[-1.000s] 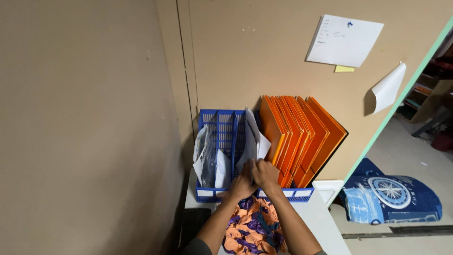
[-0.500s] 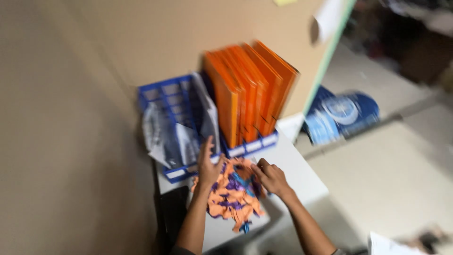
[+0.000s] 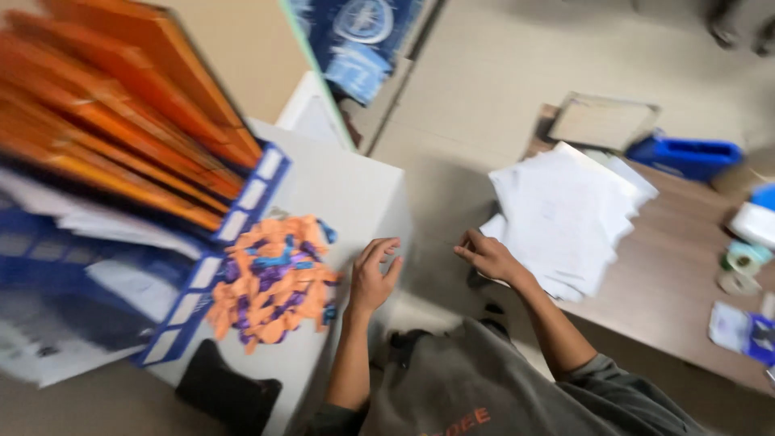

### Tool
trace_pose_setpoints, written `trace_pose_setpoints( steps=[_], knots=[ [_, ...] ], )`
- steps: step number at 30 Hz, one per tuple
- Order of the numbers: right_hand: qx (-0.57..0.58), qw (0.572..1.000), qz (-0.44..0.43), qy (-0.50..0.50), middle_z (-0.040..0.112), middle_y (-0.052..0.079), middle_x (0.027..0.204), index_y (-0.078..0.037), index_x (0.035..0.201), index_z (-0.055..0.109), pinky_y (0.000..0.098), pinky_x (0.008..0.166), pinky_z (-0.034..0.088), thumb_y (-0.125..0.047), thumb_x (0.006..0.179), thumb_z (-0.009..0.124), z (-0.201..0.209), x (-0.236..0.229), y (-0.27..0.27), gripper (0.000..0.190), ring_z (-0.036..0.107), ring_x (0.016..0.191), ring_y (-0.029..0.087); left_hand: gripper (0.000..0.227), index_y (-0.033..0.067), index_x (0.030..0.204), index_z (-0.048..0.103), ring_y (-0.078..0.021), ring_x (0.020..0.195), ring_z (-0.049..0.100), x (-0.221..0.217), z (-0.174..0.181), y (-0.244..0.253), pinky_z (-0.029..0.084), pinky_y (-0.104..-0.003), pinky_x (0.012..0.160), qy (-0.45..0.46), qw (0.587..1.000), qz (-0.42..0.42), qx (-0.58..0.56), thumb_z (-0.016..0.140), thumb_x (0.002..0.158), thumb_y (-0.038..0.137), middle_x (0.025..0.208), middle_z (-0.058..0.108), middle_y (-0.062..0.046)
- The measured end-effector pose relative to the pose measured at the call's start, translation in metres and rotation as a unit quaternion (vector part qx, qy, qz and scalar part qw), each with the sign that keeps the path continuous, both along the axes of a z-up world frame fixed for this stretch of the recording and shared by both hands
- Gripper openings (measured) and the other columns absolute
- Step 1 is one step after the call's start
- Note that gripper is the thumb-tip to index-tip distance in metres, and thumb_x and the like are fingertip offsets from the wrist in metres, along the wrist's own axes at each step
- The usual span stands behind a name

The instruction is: Organizing documents and small office supplies at a workstation.

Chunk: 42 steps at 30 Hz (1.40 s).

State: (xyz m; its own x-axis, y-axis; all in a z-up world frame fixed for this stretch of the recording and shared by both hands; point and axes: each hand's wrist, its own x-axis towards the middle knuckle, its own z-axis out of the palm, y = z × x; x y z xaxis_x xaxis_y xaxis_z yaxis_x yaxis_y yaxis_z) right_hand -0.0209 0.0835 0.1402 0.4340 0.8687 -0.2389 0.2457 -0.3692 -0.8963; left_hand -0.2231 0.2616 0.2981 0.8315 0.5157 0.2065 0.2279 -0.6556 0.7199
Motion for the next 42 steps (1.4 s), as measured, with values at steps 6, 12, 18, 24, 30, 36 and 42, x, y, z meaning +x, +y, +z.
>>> trace_pose_setpoints(
  steps=[6, 12, 18, 24, 30, 36, 42],
  knots=[
    [-0.058, 0.998, -0.024, 0.022, 0.073, 0.016, 0.088, -0.007, 0.112, 0.062, 0.0435, 0.075, 0.053, -0.049, 0.095, 0.059, -0.035, 0.009, -0.109, 0.046, 0.071, 0.081, 0.032, 0.037, 0.0077, 0.125, 0.067, -0.0237, 0.097, 0.072, 0.052, -0.068, -0.09, 0.058, -0.037, 0.081, 0.163, 0.976, -0.122, -0.081, 0.073, 0.089, 0.013, 0.118, 0.072, -0.007],
    [-0.137, 0.989, 0.025, 0.052, 0.075, 0.018, 0.098, -0.009, 0.119, 0.061, 0.0459, 0.083, 0.053, -0.053, 0.097, 0.06, -0.1, 0.03, -0.229, 0.049, 0.07, 0.096, 0.033, 0.041, 0.006, 0.127, 0.066, -0.0251, 0.098, 0.07, 0.121, -0.163, -0.184, 0.057, -0.039, 0.084, 0.226, 0.945, -0.216, -0.094, 0.073, 0.089, 0.017, 0.118, 0.071, -0.01],
    [-0.159, 0.978, -0.122, 0.055, 0.076, 0.014, 0.096, -0.012, 0.116, 0.062, 0.045, 0.079, 0.054, -0.05, 0.097, 0.059, -0.13, 0.055, -0.342, 0.043, 0.072, 0.092, 0.031, 0.041, 0.0073, 0.127, 0.066, -0.0251, 0.094, 0.07, 0.211, -0.195, -0.282, 0.057, -0.037, 0.083, 0.246, 0.896, -0.357, -0.09, 0.072, 0.089, 0.02, 0.112, 0.074, -0.009],
    [-0.093, 0.923, -0.368, 0.056, 0.073, 0.011, 0.089, -0.01, 0.109, 0.066, 0.0395, 0.073, 0.054, -0.039, 0.097, 0.062, -0.141, 0.057, -0.436, 0.032, 0.07, 0.082, 0.026, 0.039, 0.009, 0.128, 0.066, -0.0283, 0.102, 0.07, 0.282, -0.206, -0.34, 0.055, -0.039, 0.088, 0.289, 0.813, -0.503, -0.041, 0.07, 0.091, 0.022, 0.117, 0.072, -0.011],
    [-0.09, 0.81, -0.565, 0.131, 0.07, 0.009, 0.08, -0.007, 0.102, 0.068, 0.0345, 0.067, 0.053, -0.033, 0.095, 0.066, -0.166, 0.016, -0.499, 0.026, 0.067, 0.073, 0.018, 0.039, 0.0074, 0.129, 0.065, -0.0289, 0.105, 0.07, 0.326, -0.218, -0.372, 0.057, -0.038, 0.089, 0.307, 0.754, -0.576, -0.068, 0.068, 0.093, 0.021, 0.122, 0.071, -0.013],
    [-0.124, 0.775, -0.605, 0.134, 0.069, 0.008, 0.083, -0.006, 0.102, 0.069, 0.0346, 0.066, 0.051, -0.032, 0.094, 0.069, -0.191, 0.0, -0.539, 0.028, 0.062, 0.074, 0.017, 0.042, 0.0065, 0.13, 0.065, -0.0272, 0.102, 0.07, 0.335, -0.249, -0.388, 0.057, -0.038, 0.087, 0.343, 0.735, -0.576, -0.1, 0.07, 0.092, 0.022, 0.119, 0.073, -0.013],
    [-0.11, 0.777, -0.6, 0.156, 0.07, 0.005, 0.086, -0.006, 0.103, 0.068, 0.034, 0.067, 0.052, -0.034, 0.096, 0.065, -0.2, 0.024, -0.584, 0.029, 0.064, 0.075, 0.017, 0.044, 0.0061, 0.128, 0.066, -0.0202, 0.091, 0.069, 0.338, -0.277, -0.438, 0.057, -0.034, 0.081, 0.357, 0.719, -0.577, -0.148, 0.074, 0.087, 0.021, 0.114, 0.076, -0.008]
  ],
)
